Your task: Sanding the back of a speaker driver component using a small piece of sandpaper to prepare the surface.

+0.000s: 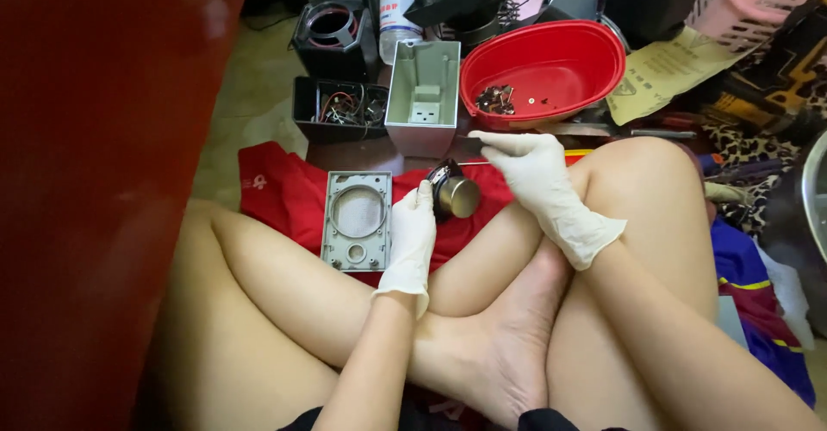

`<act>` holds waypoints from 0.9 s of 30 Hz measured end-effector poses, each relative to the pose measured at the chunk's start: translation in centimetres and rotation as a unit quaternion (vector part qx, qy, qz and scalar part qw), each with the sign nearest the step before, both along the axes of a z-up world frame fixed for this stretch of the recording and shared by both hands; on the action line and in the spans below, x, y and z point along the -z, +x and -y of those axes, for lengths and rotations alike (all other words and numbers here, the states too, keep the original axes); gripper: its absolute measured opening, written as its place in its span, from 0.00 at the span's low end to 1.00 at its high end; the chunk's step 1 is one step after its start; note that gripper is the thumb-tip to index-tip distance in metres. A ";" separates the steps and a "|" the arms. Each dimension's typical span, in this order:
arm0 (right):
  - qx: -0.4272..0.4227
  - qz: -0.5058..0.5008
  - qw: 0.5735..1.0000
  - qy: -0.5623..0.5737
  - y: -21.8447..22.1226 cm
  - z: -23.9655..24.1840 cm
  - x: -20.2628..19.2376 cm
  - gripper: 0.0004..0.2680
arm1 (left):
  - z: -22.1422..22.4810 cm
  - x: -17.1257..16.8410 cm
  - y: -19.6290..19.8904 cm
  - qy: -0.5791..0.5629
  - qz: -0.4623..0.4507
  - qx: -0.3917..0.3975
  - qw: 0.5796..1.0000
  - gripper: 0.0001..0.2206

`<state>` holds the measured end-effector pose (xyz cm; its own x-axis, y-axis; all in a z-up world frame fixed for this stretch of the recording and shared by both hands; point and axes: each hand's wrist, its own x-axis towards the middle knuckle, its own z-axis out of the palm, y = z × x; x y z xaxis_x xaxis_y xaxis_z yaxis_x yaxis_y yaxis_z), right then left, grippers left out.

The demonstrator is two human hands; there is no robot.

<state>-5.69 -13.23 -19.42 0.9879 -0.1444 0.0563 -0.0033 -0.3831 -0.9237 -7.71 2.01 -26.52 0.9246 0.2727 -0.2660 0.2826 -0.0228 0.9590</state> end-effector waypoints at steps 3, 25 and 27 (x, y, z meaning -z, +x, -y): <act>-0.080 -0.004 0.997 0.014 -2.3 -2.5 -3.2 0.09 | -0.3 0.7 0.2 0.015 -0.005 0.012 1.000 0.14; 0.003 -0.003 0.998 0.058 -1.3 -1.2 -1.2 0.09 | 0.1 -0.9 -0.5 -0.001 -0.021 0.004 1.000 0.14; -0.045 -0.031 0.998 -0.001 -1.6 -2.0 -1.7 0.09 | -0.1 -1.0 -0.4 0.010 -0.021 0.015 1.000 0.15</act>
